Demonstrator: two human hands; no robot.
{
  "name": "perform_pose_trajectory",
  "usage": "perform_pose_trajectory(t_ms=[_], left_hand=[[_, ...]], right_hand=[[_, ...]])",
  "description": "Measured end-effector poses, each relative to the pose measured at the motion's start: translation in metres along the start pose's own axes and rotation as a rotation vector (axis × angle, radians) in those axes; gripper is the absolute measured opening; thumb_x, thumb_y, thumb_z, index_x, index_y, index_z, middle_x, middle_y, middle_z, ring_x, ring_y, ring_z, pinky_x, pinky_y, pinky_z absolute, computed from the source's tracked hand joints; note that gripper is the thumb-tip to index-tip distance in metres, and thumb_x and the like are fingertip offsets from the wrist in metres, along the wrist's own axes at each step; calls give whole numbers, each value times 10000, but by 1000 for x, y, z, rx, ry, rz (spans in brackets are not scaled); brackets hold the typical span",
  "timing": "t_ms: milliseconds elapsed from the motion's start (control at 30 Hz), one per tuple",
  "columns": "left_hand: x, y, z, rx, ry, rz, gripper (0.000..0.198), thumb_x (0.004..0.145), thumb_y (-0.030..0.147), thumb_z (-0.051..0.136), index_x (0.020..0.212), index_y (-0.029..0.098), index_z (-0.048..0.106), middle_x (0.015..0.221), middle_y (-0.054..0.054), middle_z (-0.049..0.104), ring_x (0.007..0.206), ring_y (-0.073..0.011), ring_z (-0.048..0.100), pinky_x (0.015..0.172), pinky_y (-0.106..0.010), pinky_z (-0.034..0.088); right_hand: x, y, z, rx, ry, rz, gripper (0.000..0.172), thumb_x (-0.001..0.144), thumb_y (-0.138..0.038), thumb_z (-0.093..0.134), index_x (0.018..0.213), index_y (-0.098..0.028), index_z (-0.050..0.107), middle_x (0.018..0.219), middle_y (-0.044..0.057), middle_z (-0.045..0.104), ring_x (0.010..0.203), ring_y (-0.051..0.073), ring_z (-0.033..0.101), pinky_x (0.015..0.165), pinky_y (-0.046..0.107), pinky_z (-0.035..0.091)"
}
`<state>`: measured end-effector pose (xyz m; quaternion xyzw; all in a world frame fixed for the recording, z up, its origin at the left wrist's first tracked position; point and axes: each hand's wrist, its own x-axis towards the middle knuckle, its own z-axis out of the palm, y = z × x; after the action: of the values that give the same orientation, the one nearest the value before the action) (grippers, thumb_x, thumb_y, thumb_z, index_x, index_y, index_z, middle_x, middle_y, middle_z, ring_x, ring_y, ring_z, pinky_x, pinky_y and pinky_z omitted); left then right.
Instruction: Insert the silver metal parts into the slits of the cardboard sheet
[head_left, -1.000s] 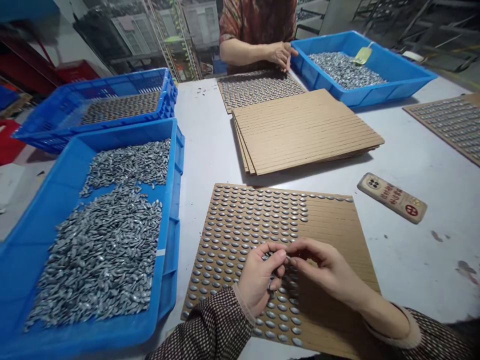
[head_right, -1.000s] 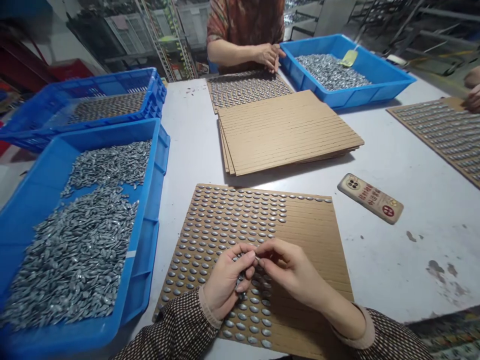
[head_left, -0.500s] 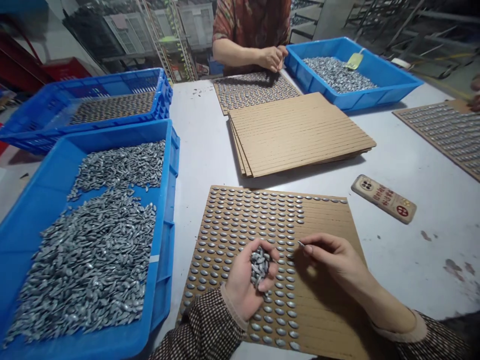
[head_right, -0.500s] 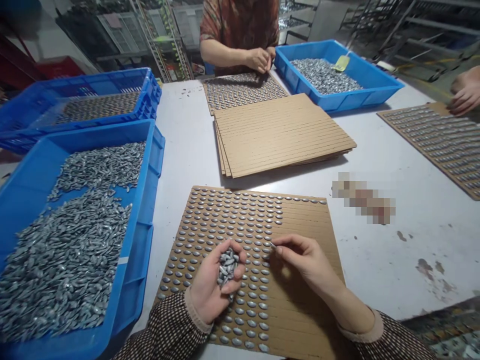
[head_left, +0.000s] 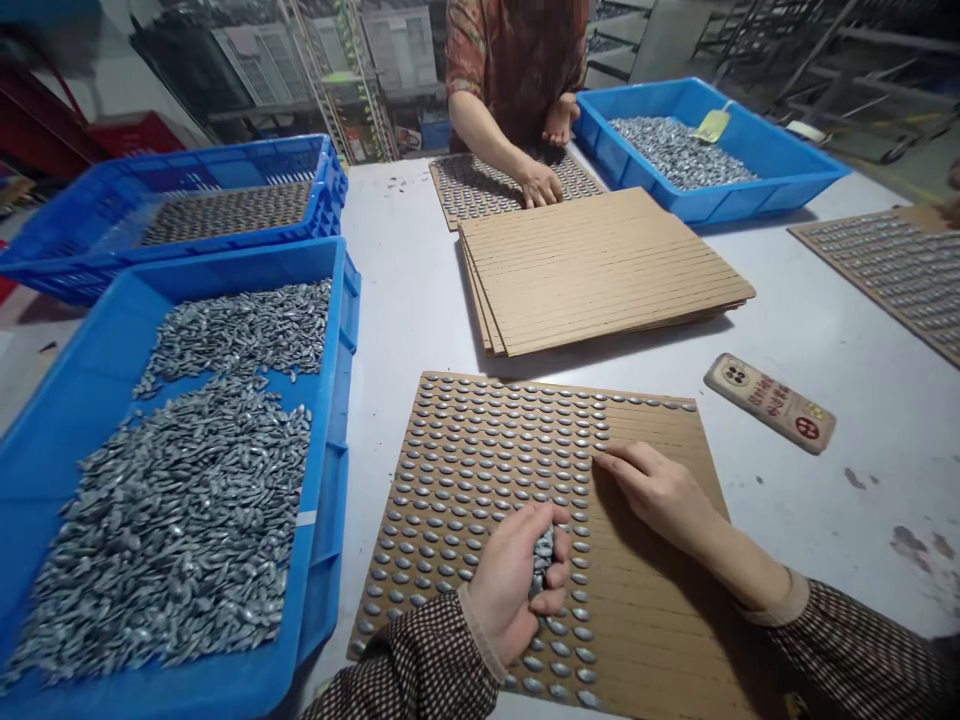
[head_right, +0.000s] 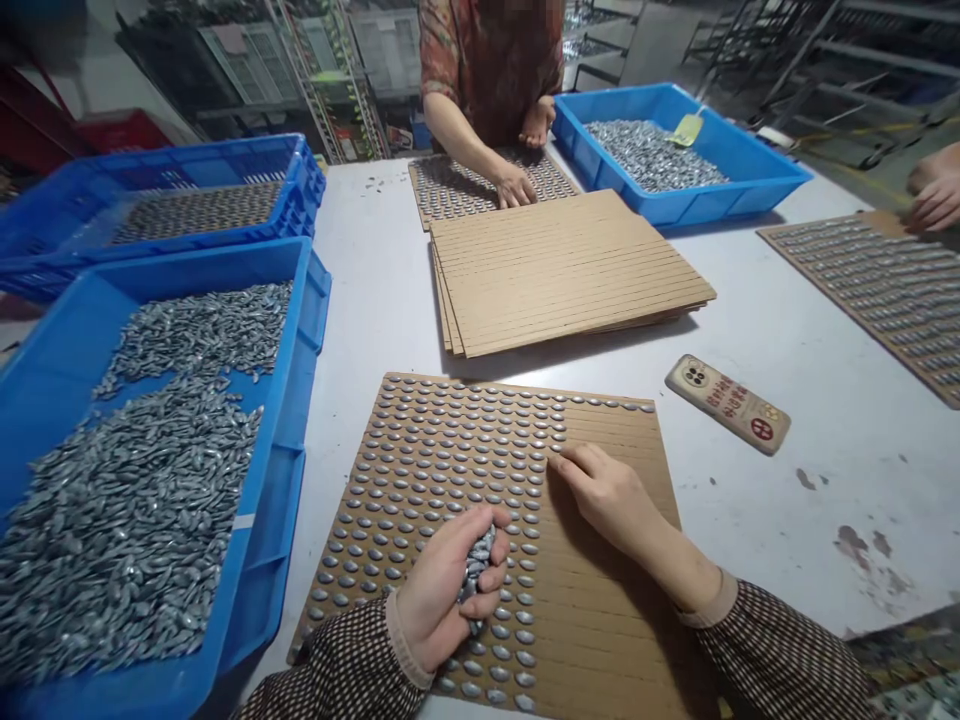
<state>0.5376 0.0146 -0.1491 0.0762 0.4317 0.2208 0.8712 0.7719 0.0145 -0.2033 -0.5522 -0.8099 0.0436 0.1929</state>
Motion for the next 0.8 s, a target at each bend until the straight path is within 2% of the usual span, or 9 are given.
perform_pose_trajectory(t_ms=[167,300,433,567,667,733,767,800], left_hand=[[2,-3,-3,56,-35,-17,286,813,415,645,934,165,575,725,29,483,471,-19,369,375,-147,119],[3,-4,-5,2,-18,-16,347,845,459,573,958,136,635,710,2,506,469,-40,397,367,-166,124],[-2,-2,-2,-24,-18,31,311,866,418,563,950,139,673,716,-22,536,491,-46,415,388,-176,114],[-3,-5,1,-36,-17,26,273,874,434,566,877,176,658,694,-17,565,497,-46,439,408,-170,122],[0,-13,0,-45,29,-15,309,850,472,580,825,167,626,649,-17,563,466,-52,445,379,-163,124],[1,-15,-3,-51,44,-35,365,841,511,570,810,150,612,622,-18,554,443,-65,443,350,-162,161],[0,-12,-6,-55,40,0,382,844,516,568,828,137,615,647,-26,568,466,-78,470,353,-164,229],[-1,-7,-10,-71,8,88,352,860,478,573,915,134,620,743,-39,608,544,-98,532,406,-185,359]], right_hand=[[0,3,1,-67,-25,-38,346,916,-64,378,1075,-176,666,983,121,675,876,218,596,744,353,532],[-2,-1,-2,-21,-19,-3,318,926,-97,397,1083,-174,662,1004,127,667,888,235,601,745,369,527],[1,-31,-17,212,36,72,280,931,-192,496,1184,-216,613,1055,113,639,938,227,606,786,356,526],[16,-66,-32,459,-70,36,292,923,-212,521,1199,-243,613,1066,104,616,959,221,595,783,345,528],[18,-78,-34,446,-122,-40,303,923,-196,502,1191,-262,627,1020,101,623,899,213,590,721,335,528],[7,-78,-29,390,-92,-99,330,917,-191,500,1216,-266,618,991,101,636,864,208,597,683,314,532],[0,-76,-24,363,-49,-120,330,907,-198,514,1210,-271,625,982,98,645,852,206,607,666,298,536],[-7,-72,-17,349,1,-162,326,890,-237,544,1199,-285,636,964,92,657,828,208,618,637,283,540]])
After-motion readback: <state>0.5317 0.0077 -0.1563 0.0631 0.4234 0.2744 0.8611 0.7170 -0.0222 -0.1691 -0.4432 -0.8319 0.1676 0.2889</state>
